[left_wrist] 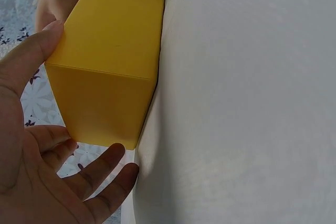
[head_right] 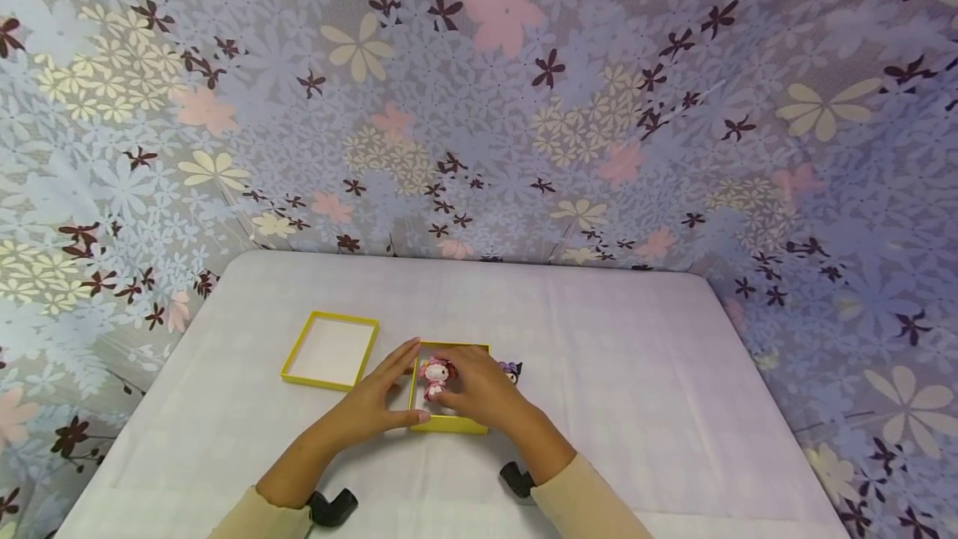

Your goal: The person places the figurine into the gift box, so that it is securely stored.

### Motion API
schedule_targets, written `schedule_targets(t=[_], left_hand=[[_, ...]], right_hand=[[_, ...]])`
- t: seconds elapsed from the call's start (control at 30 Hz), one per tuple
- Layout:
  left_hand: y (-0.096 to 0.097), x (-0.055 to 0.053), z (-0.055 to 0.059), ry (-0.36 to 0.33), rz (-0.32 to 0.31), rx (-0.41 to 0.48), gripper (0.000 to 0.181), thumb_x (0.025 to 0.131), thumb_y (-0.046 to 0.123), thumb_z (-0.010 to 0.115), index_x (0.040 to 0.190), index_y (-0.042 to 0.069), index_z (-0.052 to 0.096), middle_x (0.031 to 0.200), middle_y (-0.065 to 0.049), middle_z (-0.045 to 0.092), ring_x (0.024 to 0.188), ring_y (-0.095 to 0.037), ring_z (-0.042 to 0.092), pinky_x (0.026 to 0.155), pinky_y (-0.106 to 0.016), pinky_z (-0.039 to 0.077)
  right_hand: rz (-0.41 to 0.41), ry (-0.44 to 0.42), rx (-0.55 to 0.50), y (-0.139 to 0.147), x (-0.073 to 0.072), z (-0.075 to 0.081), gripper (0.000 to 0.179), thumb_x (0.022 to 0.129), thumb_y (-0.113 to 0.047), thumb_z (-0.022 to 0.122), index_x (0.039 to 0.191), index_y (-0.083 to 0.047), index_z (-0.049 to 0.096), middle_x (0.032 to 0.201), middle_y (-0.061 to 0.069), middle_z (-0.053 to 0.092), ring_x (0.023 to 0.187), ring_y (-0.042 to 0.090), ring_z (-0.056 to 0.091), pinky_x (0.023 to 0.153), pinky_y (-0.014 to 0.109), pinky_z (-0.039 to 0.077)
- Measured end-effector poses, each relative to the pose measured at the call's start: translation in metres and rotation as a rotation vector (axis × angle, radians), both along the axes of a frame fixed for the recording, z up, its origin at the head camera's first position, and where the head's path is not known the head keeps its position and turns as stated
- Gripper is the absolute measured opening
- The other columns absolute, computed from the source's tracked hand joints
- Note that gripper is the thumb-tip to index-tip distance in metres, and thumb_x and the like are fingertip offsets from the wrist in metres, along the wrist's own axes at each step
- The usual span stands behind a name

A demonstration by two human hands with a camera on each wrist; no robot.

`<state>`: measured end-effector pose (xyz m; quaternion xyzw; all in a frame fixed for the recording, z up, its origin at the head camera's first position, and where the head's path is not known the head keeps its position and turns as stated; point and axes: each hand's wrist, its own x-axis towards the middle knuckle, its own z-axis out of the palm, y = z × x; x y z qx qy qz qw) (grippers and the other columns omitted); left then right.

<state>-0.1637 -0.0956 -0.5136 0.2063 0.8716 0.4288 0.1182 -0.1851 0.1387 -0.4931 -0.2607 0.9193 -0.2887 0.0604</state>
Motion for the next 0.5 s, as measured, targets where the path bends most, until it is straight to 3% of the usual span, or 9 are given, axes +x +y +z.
schedule_targets(t=[0.2,0.5], left_hand=[[0.0,-0.001,0.001,-0.005,0.002,0.004,0.106,0.081,0.062,0.077,0.163,0.034,0.016,0.172,0.011,0.011,0.158,-0.021,0.017,0.124,-0.055,0.028],[-0.001,-0.004,0.0,0.007,-0.009,0.004,0.108,0.081,0.061,0.077,0.164,0.026,0.018,0.172,0.01,0.01,0.158,-0.021,0.016,0.124,-0.055,0.028]], right_hand=[[-0.01,0.033,0.069,-0.007,-0.001,0.0,0.06,0.086,-0.036,0.081,0.139,-0.015,0.06,0.138,0.003,0.065,0.131,0.029,0.056,0.111,0.053,0.045],[-0.048,0.053,0.126,-0.013,-0.002,-0.001,0.059,0.085,-0.035,0.083,0.136,-0.013,0.061,0.135,0.004,0.066,0.127,0.03,0.058,0.11,0.053,0.045]])
